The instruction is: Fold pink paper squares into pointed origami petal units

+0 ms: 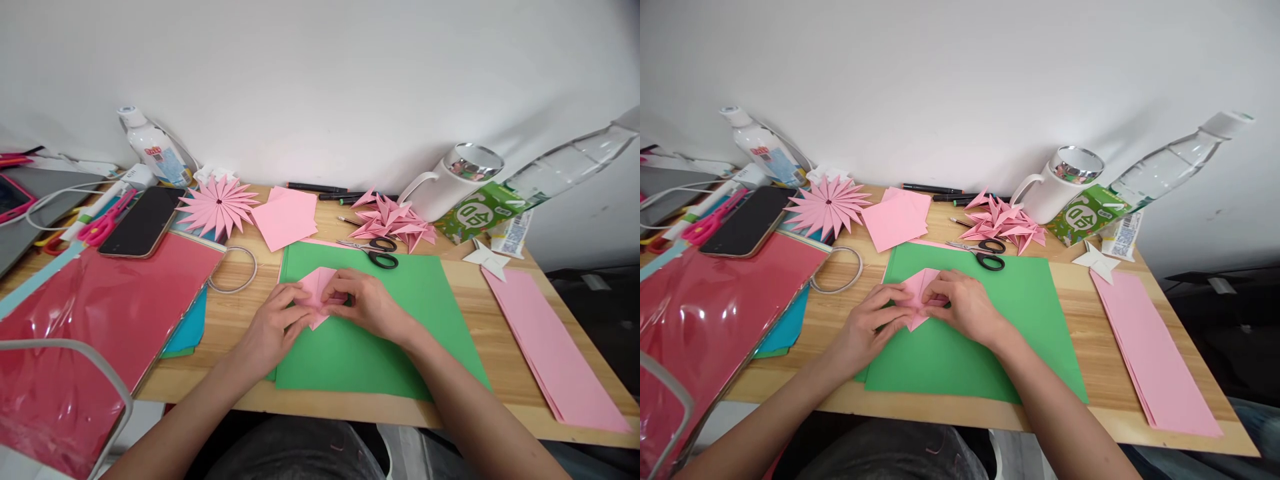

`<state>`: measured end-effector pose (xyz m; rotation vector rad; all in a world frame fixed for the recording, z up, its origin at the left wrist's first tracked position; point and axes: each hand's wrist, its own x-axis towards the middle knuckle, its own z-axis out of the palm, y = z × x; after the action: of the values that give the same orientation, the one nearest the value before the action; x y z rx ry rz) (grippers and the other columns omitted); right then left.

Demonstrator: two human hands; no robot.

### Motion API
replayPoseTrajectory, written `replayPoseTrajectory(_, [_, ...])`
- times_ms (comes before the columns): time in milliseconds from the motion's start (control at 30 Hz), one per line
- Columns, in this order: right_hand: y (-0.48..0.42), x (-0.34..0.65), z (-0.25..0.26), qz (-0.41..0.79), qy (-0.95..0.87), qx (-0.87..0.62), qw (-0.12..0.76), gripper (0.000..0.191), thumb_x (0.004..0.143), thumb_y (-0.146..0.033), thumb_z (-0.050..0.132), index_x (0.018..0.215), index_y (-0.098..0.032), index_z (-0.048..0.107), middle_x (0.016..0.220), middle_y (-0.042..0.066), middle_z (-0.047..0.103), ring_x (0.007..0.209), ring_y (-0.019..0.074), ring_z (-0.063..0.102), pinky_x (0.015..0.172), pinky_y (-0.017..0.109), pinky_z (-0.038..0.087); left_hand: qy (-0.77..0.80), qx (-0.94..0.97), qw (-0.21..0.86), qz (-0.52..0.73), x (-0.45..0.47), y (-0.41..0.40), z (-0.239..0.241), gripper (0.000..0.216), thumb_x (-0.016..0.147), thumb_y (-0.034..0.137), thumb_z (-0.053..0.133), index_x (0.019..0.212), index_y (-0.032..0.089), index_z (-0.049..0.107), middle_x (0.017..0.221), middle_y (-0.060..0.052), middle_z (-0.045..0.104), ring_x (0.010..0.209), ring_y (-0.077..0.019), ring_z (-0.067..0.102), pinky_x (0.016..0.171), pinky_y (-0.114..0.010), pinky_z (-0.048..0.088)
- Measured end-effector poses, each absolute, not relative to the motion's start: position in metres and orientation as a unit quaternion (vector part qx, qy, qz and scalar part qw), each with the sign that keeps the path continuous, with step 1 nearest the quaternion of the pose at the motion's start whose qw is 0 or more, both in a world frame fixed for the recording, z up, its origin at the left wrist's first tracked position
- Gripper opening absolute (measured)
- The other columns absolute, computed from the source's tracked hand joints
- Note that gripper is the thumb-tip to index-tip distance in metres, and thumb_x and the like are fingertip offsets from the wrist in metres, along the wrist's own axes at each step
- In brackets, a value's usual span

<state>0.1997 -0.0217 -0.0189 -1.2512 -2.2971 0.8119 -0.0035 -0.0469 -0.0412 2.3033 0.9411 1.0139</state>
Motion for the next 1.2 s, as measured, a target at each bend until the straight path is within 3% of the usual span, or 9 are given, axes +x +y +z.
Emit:
replayPoseTrajectory(167, [-0.0222,0.1983,-0.0184,0.282,-0.822,-0.453,0.197,0.007,0.074,-0.023,0.068,0.077,-0.019,0.063,0.074,0.001,0.059,0.070,0.0130,0.050,0.063,0.024,0.038,0.341,0.833,0.240,0.363,-0.0051,-0.0449,-0.0406,0.017,0.084,0.015,0.054,0.096,0.020,0.064,0.098,-0.006,0.060,0.104,-0.0193,0.052,0.088,-0.040,0.046])
replayPoseTrajectory(533, [-0.0221,0.1988,-0.0195,0.284,-0.819,-0.452,0.211,0.010,0.075,-0.025,0.067,0.075,-0.018,0.060,0.073,0.000,0.057,0.067,0.0119,0.049,0.060,0.023,0.037,0.361,0.871,0.142,0.301,-0.0002,-0.0524,-0.0352,0.010,0.084,0.020,0.055,0.088,0.019,0.064,0.104,-0.007,0.057,0.108,-0.0197,0.049,0.089,-0.037,0.048])
replayPoseTrajectory(767, [-0.0196,0.1999,-0.0203,0.332,-0.793,-0.455,0.234,0.011,0.075,-0.024,0.066,0.074,-0.016,0.058,0.068,-0.001,0.057,0.059,0.0087,0.047,0.055,0.020,0.037,0.366,0.869,0.147,0.298,-0.0006,-0.0514,-0.0396,0.014,0.084,0.021,0.055,0.095,0.021,0.064,0.102,-0.006,0.057,0.108,-0.0193,0.049,0.090,-0.038,0.047])
replayPoseTrajectory(1200, [-0.0200,0.1945,-0.0262,0.324,-0.769,-0.502,0.228,0.005,0.073,-0.014,0.060,0.070,-0.017,0.060,0.060,-0.003,0.055,0.053,0.0078,0.046,0.050,0.019,0.034,0.365,0.870,0.147,0.298,0.0005,-0.0508,-0.0382,0.012,0.084,0.022,0.054,0.090,0.020,0.064,0.101,-0.006,0.058,0.107,-0.0194,0.049,0.089,-0.038,0.048])
